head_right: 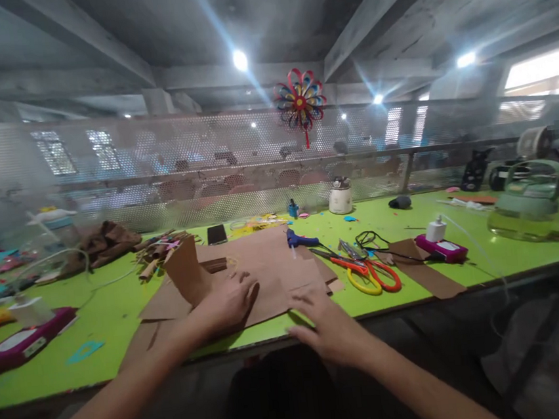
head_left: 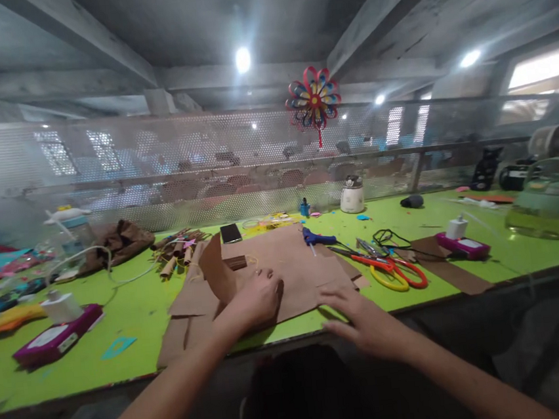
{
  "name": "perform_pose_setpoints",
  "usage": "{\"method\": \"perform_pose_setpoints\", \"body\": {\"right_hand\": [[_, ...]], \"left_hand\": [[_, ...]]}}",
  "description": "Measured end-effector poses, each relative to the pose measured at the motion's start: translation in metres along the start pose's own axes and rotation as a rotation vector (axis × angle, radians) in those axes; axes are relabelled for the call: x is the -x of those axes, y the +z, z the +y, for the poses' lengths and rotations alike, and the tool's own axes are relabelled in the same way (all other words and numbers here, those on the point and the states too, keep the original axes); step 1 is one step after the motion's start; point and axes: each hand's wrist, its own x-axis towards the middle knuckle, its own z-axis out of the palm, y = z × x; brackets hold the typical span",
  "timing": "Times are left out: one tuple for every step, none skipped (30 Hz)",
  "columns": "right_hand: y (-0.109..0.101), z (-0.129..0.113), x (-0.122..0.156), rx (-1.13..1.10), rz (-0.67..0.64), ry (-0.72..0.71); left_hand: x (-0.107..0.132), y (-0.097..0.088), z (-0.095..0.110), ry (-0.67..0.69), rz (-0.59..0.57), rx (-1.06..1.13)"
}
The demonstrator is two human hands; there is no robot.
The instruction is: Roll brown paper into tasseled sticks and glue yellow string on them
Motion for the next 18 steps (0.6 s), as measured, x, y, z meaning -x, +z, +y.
{"method": "perform_pose_setpoints", "body": {"right_hand": [[-0.007, 0.014, -0.002, 0.011, 0.032, 0.019], [-0.014, 0.031, -0.005, 0.064, 0.085, 0.044], [-0.022, 0.05, -0.008, 0.146, 0.12, 0.081], [-0.03, 0.071, -0.012, 0.256, 0.136, 0.141], [-0.037, 0.091, -0.015, 0.38, 0.097, 0.212], [-0.043, 0.11, -0.017, 0.492, 0.028, 0.291], [-0.048, 0.126, -0.019, 0.577, -0.068, 0.337], [-0.051, 0.139, -0.021, 0.617, -0.141, 0.36], [-0.053, 0.148, -0.022, 0.624, -0.197, 0.38], [-0.054, 0.153, -0.023, 0.614, -0.247, 0.376], [-0.053, 0.156, -0.023, 0.602, -0.275, 0.36], [-0.052, 0.155, -0.024, 0.597, -0.289, 0.335], [-0.051, 0.153, -0.025, 0.603, -0.294, 0.307], [-0.05, 0.15, -0.027, 0.621, -0.293, 0.281], [-0.049, 0.147, -0.028, 0.646, -0.291, 0.266], [-0.048, 0.144, -0.03, 0.672, -0.296, 0.268], [-0.047, 0.142, -0.033, 0.693, -0.308, 0.283], [-0.047, 0.139, -0.035, 0.71, -0.323, 0.303]], "left_hand": [[0.0, 0.004, -0.002, -0.035, -0.019, 0.015], [0.0, 0.008, -0.003, -0.072, -0.036, 0.027], [0.001, 0.011, -0.005, -0.105, -0.046, 0.041], [0.001, 0.014, -0.006, -0.131, -0.045, 0.053], [0.002, 0.016, -0.008, -0.149, -0.035, 0.065], [0.004, 0.019, -0.008, -0.159, -0.021, 0.076], [0.005, 0.02, -0.009, -0.164, -0.008, 0.087], [0.006, 0.022, -0.009, -0.164, 0.003, 0.099], [0.007, 0.023, -0.009, -0.164, 0.012, 0.111], [0.007, 0.024, -0.009, -0.166, 0.02, 0.124], [0.008, 0.024, -0.009, -0.168, 0.025, 0.137], [0.008, 0.025, -0.008, -0.171, 0.031, 0.15], [0.008, 0.025, -0.008, -0.174, 0.036, 0.164], [0.007, 0.025, -0.008, -0.179, 0.043, 0.177], [0.007, 0.025, -0.009, -0.188, 0.051, 0.191], [0.006, 0.025, -0.009, -0.197, 0.057, 0.206], [0.006, 0.025, -0.009, -0.205, 0.062, 0.22], [0.005, 0.025, -0.01, -0.216, 0.068, 0.233]]}}
